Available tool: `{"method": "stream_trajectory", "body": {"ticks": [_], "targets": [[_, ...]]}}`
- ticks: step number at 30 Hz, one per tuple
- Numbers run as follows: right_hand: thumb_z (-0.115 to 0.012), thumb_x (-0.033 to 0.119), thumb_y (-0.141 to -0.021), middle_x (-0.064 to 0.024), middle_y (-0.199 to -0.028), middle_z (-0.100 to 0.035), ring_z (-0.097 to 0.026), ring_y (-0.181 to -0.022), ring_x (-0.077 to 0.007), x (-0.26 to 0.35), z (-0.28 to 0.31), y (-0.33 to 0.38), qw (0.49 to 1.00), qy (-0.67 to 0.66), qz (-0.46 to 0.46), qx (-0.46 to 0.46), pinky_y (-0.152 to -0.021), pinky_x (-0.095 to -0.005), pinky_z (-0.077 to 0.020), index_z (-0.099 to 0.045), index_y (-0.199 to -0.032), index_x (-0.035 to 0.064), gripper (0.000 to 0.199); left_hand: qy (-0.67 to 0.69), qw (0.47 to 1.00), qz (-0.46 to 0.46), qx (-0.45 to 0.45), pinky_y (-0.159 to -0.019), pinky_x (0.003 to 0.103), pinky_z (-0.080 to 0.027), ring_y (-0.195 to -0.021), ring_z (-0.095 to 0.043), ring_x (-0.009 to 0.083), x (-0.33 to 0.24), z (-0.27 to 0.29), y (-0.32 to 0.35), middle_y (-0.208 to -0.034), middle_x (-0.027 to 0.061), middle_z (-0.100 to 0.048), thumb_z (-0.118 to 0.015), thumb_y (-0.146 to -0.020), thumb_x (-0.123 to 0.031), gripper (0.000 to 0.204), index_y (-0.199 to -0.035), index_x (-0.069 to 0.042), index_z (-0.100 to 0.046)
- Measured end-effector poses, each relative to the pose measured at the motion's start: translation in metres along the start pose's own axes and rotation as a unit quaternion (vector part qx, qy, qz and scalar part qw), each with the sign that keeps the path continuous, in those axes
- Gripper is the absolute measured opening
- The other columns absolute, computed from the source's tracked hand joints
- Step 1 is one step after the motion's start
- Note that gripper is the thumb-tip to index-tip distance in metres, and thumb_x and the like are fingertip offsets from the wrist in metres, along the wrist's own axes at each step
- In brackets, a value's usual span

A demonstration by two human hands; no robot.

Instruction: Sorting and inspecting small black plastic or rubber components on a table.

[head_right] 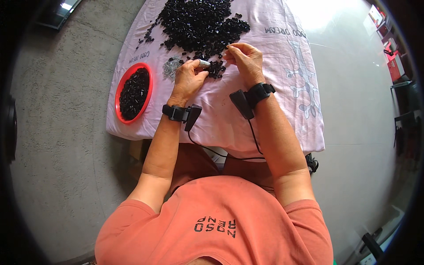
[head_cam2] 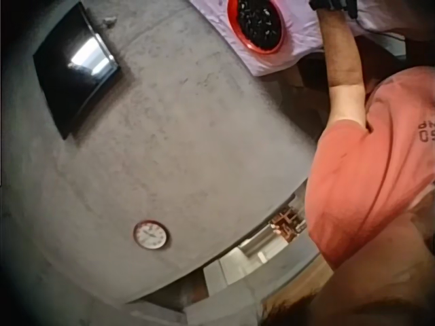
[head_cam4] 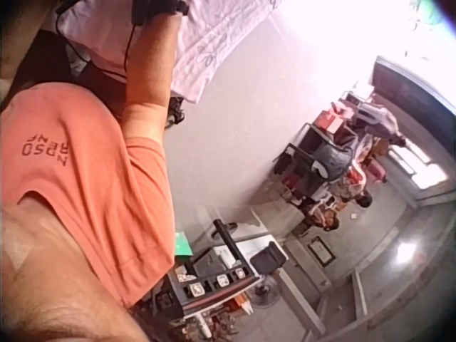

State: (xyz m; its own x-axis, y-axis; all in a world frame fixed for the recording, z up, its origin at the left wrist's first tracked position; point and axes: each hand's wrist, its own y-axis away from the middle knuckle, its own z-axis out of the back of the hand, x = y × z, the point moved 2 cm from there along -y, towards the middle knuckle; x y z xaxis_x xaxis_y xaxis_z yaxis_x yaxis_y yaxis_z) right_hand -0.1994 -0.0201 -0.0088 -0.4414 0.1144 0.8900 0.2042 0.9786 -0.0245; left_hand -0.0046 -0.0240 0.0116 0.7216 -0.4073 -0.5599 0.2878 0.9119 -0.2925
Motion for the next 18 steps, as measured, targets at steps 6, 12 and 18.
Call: {"method": "stream_trajectory", "body": {"ticks": [6,12,18], "targets": [[-0.065,0.011,-0.092,-0.0093,-0.085,-0.071,-0.070,-0.072,-0.0154,0.002,-0.003,0.003,1.000,0.007,0.000,0.012,-0.064,-0.0256,-0.0565,-0.069,-0.096,-0.0015,0.013,-0.056,0.998,-0.017,-0.003,-0.070,0.036,-0.053,-0.073,-0.065,0.0247,-0.011,0.001,0.001,-0.083,0.0094,-0.065,-0.072,-0.075,-0.010,0.018,-0.093,-0.007,-0.071],[-0.065,0.014,-0.093,-0.0081,-0.088,-0.071,-0.070,-0.076,-0.0139,-0.005,-0.004,0.004,0.997,0.053,-0.010,0.056,-0.069,-0.0257,-0.0569,-0.070,-0.100,0.0012,0.015,-0.056,0.996,-0.057,-0.030,-0.069,0.037,-0.053,-0.072,-0.065,0.0273,-0.004,-0.004,-0.001,-0.082,0.0108,-0.065,-0.071,-0.075,-0.010,0.015,-0.089,-0.005,-0.068],[-0.066,0.015,-0.093,-0.0072,-0.088,-0.071,-0.069,-0.074,-0.0133,-0.005,-0.014,0.009,0.995,0.069,-0.021,0.075,-0.069,-0.0255,-0.0562,-0.070,-0.100,0.0010,0.016,-0.002,0.997,-0.053,-0.054,-0.071,0.039,-0.052,-0.076,-0.065,0.0306,0.002,-0.003,0.005,-0.084,0.0131,-0.065,-0.064,-0.082,-0.004,0.009,-0.090,-0.003,-0.066]]}}
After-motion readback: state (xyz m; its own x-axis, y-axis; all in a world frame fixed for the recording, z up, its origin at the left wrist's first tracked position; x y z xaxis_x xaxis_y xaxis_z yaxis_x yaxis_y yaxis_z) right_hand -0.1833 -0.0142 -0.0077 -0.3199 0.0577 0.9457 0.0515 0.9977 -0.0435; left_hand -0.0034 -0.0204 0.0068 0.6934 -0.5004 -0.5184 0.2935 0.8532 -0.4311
